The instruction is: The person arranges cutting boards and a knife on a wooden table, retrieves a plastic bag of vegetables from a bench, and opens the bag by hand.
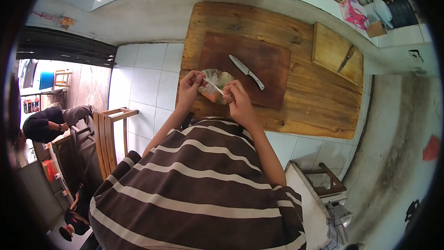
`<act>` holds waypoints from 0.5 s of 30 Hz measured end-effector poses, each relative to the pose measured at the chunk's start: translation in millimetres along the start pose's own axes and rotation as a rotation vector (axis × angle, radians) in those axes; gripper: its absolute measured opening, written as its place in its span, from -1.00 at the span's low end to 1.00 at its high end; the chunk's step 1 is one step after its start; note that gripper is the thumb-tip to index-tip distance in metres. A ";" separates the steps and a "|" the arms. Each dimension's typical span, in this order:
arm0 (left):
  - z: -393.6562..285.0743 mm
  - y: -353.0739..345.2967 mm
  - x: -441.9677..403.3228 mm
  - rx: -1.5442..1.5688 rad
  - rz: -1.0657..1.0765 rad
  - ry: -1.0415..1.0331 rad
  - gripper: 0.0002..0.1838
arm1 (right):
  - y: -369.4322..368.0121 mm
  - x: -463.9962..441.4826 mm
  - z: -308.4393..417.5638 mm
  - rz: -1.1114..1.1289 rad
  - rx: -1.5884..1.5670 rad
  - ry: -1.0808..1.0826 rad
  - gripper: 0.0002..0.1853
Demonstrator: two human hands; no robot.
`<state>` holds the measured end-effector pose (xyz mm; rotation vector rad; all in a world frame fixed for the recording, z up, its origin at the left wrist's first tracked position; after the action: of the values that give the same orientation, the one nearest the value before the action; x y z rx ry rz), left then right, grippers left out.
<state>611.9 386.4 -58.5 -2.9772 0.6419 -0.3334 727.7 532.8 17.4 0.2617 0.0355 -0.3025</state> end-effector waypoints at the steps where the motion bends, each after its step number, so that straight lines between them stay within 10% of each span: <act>1: -0.6 -1.2 -1.1 0.004 -0.005 -0.003 -0.83 | -0.5 1.6 -3.9 -0.008 -0.118 -0.037 -0.94; 9: -17.8 -22.4 -5.1 -0.148 0.188 -0.075 -0.85 | -1.4 -7.4 -37.3 0.009 0.040 -0.253 -0.87; 15: -13.7 -28.4 -3.9 -0.067 0.177 -0.040 -0.85 | -6.0 -29.2 0.7 -0.057 0.439 0.132 -0.81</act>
<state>616.6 413.4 -42.5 -2.9514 0.9211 -0.2429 698.0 535.6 18.7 0.7178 0.1076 -0.3472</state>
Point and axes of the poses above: each hand's wrist, its own x-axis away from the middle knuckle, its own y-axis out of the back of the hand, z = x × y, the point moved 9 cm from there along -x, towards the middle knuckle, and after that the axes turned 4 degrees about -z, right-handed, at the moved point
